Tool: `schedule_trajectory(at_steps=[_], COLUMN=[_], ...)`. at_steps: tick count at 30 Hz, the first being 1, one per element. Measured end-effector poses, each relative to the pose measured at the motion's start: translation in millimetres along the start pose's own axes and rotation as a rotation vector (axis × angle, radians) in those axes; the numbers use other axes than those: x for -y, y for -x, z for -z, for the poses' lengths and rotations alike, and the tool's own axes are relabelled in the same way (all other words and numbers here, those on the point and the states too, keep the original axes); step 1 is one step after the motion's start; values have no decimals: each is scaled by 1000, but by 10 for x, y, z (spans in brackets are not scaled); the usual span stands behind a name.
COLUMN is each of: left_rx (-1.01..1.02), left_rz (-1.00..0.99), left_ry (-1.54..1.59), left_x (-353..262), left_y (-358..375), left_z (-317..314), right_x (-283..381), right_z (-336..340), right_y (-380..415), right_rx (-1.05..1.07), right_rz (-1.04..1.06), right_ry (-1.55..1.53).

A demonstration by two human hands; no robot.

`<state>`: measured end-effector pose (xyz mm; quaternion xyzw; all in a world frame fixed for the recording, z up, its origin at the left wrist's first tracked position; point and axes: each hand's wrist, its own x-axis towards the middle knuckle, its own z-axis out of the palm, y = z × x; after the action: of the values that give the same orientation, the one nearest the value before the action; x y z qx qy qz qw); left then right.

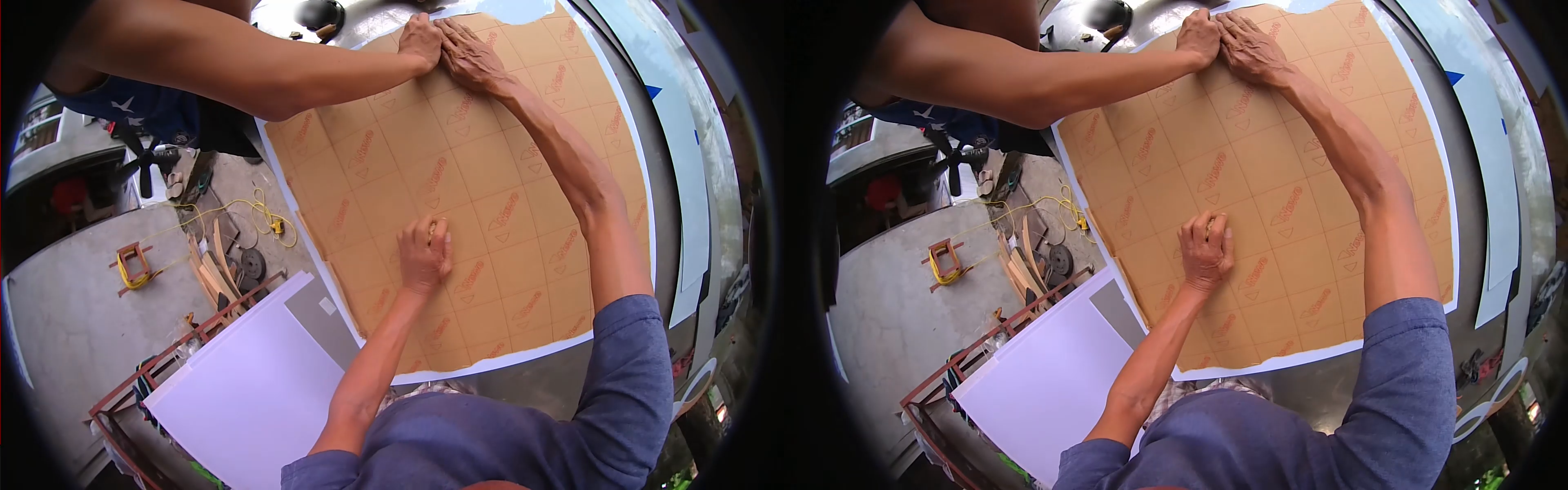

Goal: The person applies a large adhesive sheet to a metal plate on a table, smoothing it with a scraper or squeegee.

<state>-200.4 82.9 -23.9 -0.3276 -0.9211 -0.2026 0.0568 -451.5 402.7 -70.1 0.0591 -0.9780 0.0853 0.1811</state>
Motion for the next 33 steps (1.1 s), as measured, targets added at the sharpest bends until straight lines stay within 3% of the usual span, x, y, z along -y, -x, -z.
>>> schedule_trajectory(at_steps=[2, 5, 12, 15, 18, 21, 26, 33], left_rx=[1, 4, -7, -3, -3, 4, -18, -9], left_rz=[-5, 9, 10, 14, 12, 20, 8, 9], left_ry=[-9, -5, 21, 2, -12, -10, -1, -6], left_x=[32, -9, 0, -7, 15, 10, -2, 18], left_y=[-42, 19, -16, -6, -11, -21, -20, -2], left_z=[28, 14, 36, 15, 3, 23, 13, 3], right_x=[-15, -51, -280, -171, -218, -318, -295, -14], right_z=[34, -63, -214, 58, -2, -363, -236, -100], right_y=[-46, -170, -140, -69, -144, -231, -223, -276], right_rx=[7, -245, -29, 102, 120, -125, -81, -75], right_rz=[-35, -43, 78, -35, -147, 20, -91, -171], right_ry=[-62, -133, -137, -334, -443, -224, -343, -237])
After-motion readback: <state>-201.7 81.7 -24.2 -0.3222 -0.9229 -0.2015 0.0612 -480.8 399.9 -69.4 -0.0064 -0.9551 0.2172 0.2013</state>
